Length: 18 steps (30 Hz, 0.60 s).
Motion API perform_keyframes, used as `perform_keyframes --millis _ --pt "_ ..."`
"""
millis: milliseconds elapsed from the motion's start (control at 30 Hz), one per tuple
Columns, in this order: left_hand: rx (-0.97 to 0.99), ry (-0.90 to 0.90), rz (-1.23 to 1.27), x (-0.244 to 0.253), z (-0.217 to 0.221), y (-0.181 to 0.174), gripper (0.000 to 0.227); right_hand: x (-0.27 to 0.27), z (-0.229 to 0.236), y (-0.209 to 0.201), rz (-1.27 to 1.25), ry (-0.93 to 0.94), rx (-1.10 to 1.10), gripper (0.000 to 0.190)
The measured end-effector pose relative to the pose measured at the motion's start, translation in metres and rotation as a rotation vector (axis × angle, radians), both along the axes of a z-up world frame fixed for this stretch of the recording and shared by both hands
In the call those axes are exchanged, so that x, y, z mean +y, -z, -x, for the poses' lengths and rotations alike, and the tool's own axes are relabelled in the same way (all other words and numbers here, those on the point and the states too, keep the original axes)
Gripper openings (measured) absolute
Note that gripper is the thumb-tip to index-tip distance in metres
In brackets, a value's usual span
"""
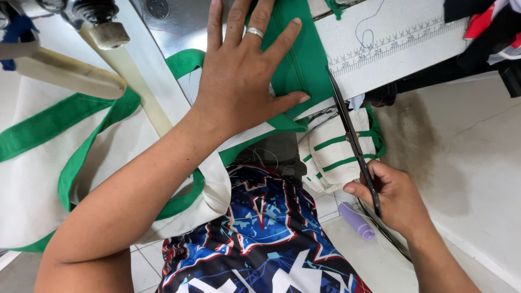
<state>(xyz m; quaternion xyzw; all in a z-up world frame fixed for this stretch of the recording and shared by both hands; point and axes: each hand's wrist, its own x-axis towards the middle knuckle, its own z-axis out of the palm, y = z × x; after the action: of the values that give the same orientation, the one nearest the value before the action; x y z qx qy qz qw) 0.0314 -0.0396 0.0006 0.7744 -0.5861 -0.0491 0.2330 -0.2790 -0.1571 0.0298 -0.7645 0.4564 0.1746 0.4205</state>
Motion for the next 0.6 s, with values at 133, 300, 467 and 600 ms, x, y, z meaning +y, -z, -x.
perform_keyframes --millis 133,300,467,600 --pt "-0.013 0.005 0.014 0.001 -0.001 -0.001 0.086 -0.007 -0.011 -0.003 -0.078 0.03 0.017 0.038" --pt "-0.066 0.01 0.058 0.004 -0.001 -0.004 0.086 -0.013 -0.035 0.0 -0.01 -0.142 0.083 0.042" --pt "-0.078 -0.001 -0.012 0.005 -0.001 -0.008 0.094 -0.008 -0.04 0.003 0.036 -0.119 0.087 0.042" --pt "-0.081 -0.01 -0.061 0.005 0.0 -0.009 0.101 0.0 -0.045 -0.003 0.081 -0.035 0.114 0.045"
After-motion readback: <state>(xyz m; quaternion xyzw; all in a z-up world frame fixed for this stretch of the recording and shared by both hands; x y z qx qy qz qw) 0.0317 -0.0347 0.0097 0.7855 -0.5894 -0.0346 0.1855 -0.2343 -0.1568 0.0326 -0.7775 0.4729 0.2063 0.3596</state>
